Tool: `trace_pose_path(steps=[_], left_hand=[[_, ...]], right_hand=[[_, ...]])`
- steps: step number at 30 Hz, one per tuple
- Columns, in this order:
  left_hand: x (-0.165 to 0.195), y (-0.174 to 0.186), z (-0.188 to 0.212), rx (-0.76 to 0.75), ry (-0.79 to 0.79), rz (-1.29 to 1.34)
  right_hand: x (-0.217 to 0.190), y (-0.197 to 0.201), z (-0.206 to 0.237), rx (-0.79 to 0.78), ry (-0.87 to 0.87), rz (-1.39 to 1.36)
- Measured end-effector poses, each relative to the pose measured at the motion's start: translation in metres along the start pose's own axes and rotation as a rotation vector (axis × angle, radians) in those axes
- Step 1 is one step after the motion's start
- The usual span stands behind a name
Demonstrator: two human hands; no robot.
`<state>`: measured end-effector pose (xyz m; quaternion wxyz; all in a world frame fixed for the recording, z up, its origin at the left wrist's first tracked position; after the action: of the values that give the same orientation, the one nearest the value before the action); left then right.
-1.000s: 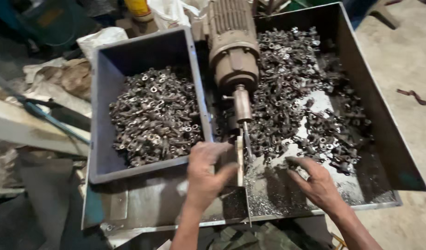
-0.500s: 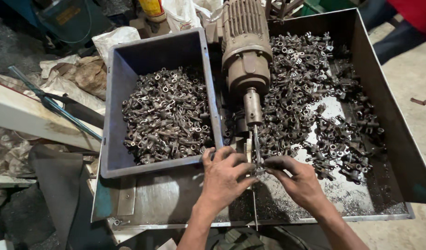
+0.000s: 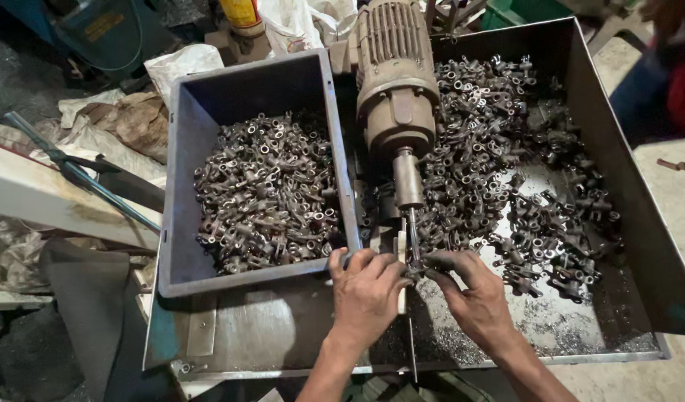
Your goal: The person repeatedly picks small metal parts from a bin, presses them against a rotating grinding wheel, and drops the finished parts into a tray. The process is repeated continuously throughout the clip.
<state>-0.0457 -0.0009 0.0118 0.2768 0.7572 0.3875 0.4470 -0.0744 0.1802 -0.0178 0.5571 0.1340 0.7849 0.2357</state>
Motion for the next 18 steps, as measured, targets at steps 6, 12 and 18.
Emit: trace_pose_path(steps=[6,12,18], left_hand=[[0.001,-0.002,0.000,0.034,0.031,-0.067],[0.001,-0.003,-0.002,0.028,0.074,-0.074],[0.002,-0.003,-0.003,0.040,0.095,-0.063]], right_hand=[[0.008,-0.003,-0.001,0.100,0.022,-0.078],[0.019,-0.011,0.003,0.170,-0.026,-0.358],[0.013,-0.007,0.003,0.168,-0.006,-0.242]])
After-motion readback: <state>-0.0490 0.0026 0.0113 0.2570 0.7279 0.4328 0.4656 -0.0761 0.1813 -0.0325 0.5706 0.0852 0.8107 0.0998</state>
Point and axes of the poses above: each hand's wrist, its own z-axis away from the middle knuckle, its own y-axis out of the back of the hand, x = y × z, the point moved 4 cm from there along -z, towards the middle knuckle, and after that the axes turned 7 degrees about y, right-handed, at the moved point
